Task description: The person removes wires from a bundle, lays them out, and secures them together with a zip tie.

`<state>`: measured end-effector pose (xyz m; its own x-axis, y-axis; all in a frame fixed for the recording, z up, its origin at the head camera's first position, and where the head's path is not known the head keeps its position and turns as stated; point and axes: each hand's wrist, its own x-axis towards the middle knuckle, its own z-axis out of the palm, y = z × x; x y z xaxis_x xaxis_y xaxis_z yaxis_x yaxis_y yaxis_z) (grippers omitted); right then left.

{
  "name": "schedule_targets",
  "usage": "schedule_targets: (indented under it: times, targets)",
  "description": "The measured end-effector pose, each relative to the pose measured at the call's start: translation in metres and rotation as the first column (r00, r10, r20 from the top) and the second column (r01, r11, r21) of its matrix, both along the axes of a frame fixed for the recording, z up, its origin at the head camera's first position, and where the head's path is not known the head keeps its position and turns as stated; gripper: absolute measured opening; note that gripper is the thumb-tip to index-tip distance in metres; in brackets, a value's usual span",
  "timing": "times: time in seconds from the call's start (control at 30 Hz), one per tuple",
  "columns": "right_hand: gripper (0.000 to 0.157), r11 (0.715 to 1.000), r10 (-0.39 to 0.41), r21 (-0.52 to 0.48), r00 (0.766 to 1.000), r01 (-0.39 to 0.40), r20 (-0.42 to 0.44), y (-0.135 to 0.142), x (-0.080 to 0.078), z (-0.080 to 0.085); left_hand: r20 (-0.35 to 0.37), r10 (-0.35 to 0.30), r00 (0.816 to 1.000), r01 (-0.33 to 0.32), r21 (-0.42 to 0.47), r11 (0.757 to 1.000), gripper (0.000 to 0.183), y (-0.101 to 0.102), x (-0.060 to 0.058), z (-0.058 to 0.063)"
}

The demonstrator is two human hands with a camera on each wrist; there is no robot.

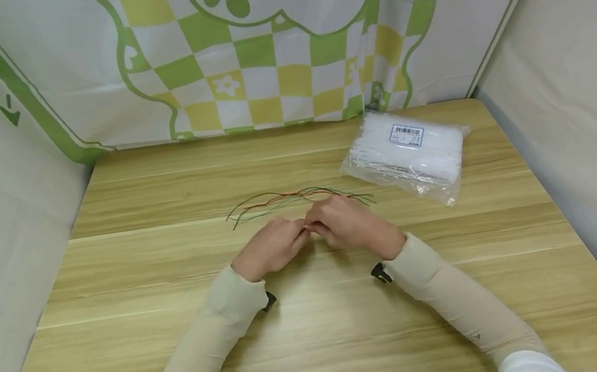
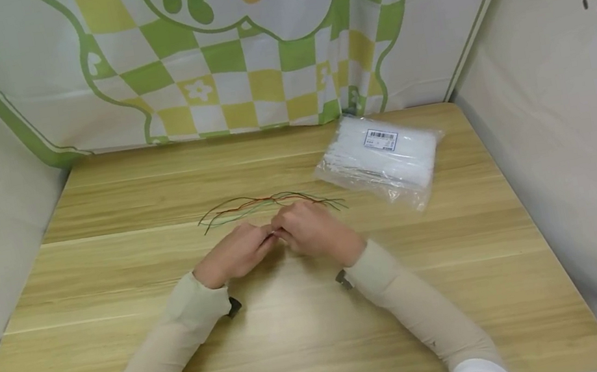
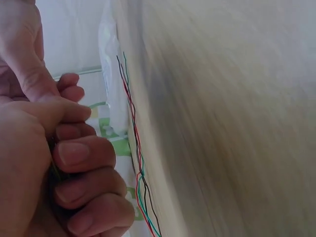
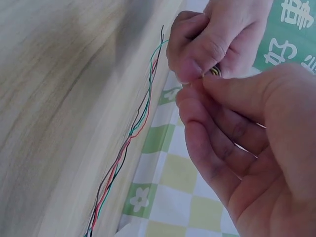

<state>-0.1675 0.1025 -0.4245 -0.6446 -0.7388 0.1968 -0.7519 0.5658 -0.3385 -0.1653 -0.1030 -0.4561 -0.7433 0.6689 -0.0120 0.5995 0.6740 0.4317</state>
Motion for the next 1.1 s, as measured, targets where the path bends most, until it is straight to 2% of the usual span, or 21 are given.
schedule_targets:
  times: [0.1, 0.27, 0.37, 0.53, 0.7, 0.97, 1.1]
  targets:
    - [0.018, 1.0, 0.015, 0.012, 1.0, -0.015, -0.015, 0.0004, -0.0003, -0.0002, 0.017, -0.018, 1.0, 0.019, -0.014, 1.0, 0.026, -0.004, 0.0006, 0.0006]
    - [0.026, 1.0, 0.022, -0.018, 0.999, -0.023, -0.045, 0.0023, -0.0016, -0.0008, 0.021, -0.008, 1.0, 0.008, -0.018, 1.0, 0.031, -0.0095, -0.0004, 0.001]
    - [0.021, 0.999, 0.014, -0.031, 0.999, -0.015, -0.046, 0.0024, -0.0018, -0.0013, 0.007, -0.015, 1.0, 0.015, 0.001, 1.0, 0.03, -0.01, -0.002, -0.001]
    - [0.012, 1.0, 0.004, 0.005, 0.999, -0.004, -0.036, -0.0009, -0.0016, -0.0036, 0.02, -0.012, 1.0, 0.012, -0.005, 1.0, 0.025, -0.0072, -0.0025, -0.0011]
    - [0.012, 1.0, 0.0, 0.001, 0.999, 0.0, -0.042, -0.0024, -0.0013, -0.0044, 0.038, -0.012, 0.999, 0.012, -0.009, 1.0, 0.025, -0.005, -0.0008, 0.002]
    - [0.014, 0.999, 0.006, -0.049, 0.999, -0.009, -0.052, 0.0034, -0.0031, -0.0057, 0.053, -0.057, 0.997, 0.057, -0.007, 0.998, 0.03, -0.0068, 0.0013, 0.0026]
    - [0.016, 0.999, 0.013, -0.039, 0.997, -0.015, -0.07, 0.0038, -0.0041, -0.0071, 0.078, -0.043, 0.996, 0.046, -0.032, 0.998, 0.03, -0.0073, 0.0009, 0.0036]
